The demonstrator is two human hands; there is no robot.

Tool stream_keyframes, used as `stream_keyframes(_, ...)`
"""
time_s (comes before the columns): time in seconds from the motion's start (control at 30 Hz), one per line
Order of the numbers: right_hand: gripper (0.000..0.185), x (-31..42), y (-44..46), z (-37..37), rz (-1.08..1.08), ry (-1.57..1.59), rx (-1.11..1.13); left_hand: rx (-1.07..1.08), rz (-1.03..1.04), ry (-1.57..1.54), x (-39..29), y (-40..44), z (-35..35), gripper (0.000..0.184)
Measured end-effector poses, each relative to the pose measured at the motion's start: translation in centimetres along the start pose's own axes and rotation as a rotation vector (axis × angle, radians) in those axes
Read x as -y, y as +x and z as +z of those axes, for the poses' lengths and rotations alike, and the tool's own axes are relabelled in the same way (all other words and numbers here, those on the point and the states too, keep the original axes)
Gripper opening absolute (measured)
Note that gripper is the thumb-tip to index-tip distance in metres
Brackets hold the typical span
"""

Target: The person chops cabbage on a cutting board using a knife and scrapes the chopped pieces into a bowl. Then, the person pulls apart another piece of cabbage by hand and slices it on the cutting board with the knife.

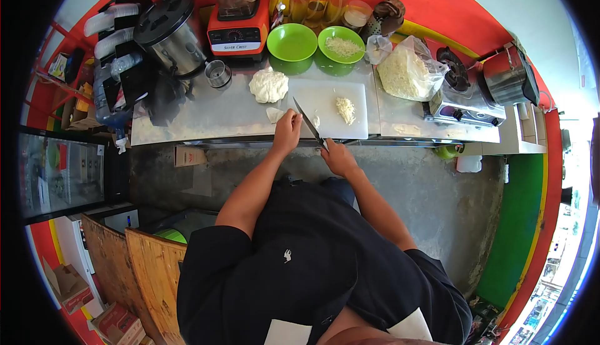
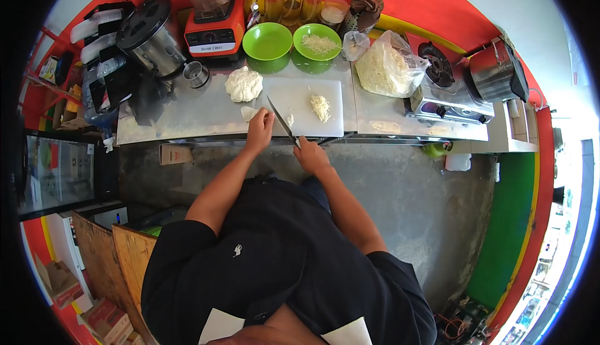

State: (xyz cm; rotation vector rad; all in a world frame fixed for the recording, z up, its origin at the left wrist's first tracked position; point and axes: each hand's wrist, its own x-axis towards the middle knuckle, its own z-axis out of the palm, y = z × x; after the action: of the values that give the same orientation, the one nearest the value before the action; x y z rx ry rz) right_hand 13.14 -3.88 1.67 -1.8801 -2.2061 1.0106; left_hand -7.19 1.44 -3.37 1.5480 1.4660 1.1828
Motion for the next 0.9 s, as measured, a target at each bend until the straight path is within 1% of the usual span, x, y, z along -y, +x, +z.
stream_keyframes(0.07,0.035,-0.7,-0.3,-0.7,0.014,-0.020,-0.006,-0.005,0.022,-0.026,-0.5,-0.2,0.0,0.022)
stream_keyframes(0.13,0.034,-1.4,-0.2,-1.3,0.051,-0.053,-0.079,-0.014,0.047,-0.053,-0.7,-0.2,0.1,0.019)
stream_keyframes(0.2,0.033,-2.0,0.0,-2.1,0.080,-0.066,-0.119,0.002,0.089,-0.028,-0.8,-0.3,0.1,0.012)
stream_keyframes(0.23,0.033,-2.2,0.1,-2.5,0.109,-0.072,-0.156,0.002,0.092,-0.031,-0.8,-0.3,0.1,0.012)
stream_keyframes(0.27,0.033,-2.3,0.3,-2.7,0.111,-0.074,-0.160,0.004,0.113,-0.017,-0.9,-0.4,0.1,0.010)
stream_keyframes(0.3,0.032,-2.3,0.6,-3.1,0.162,-0.091,-0.131,0.007,0.134,-0.002,-0.9,-0.4,0.0,0.009)
stream_keyframes(0.33,0.031,-2.2,0.7,-3.3,0.214,-0.108,-0.103,0.009,0.138,-0.004,-1.0,-0.4,0.0,0.009)
stream_keyframes(0.43,0.031,-1.8,0.7,-3.1,0.223,-0.156,-0.068,0.033,0.139,0.012,-1.2,-0.4,-0.2,0.008)
stream_keyframes(0.57,0.030,-2.5,2.0,-1.8,0.240,-0.182,-0.128,0.057,0.143,0.046,-0.8,-0.6,0.1,0.010)
stream_keyframes(0.63,0.031,-2.3,2.4,-3.0,0.189,-0.166,-0.114,0.058,0.157,0.062,-0.8,-0.6,0.1,0.011)
stream_keyframes(0.7,0.032,-1.8,2.1,-3.5,0.193,-0.151,-0.141,0.106,0.108,0.079,-1.2,-0.7,0.0,0.022)
stream_keyframes(0.73,0.032,-1.4,1.9,-3.9,0.195,-0.145,-0.162,0.113,0.114,0.082,-1.6,-0.8,-0.1,0.022)
stream_keyframes(0.8,0.032,-0.9,1.1,-3.9,0.167,-0.116,-0.147,0.121,0.193,0.196,-2.7,-1.1,0.0,0.041)
stream_keyframes(0.83,0.032,-0.8,0.6,-3.7,0.136,-0.093,-0.125,0.122,0.198,0.195,-3.4,-1.2,0.1,0.041)
stream_keyframes(0.87,0.032,-1.2,0.4,-3.3,0.138,-0.093,-0.128,0.162,0.223,0.234,-4.0,-1.3,0.2,0.048)
stream_keyframes(0.9,0.032,-1.6,0.2,-2.8,0.073,-0.074,-0.109,0.201,0.247,0.272,-4.3,-1.5,0.3,0.056)
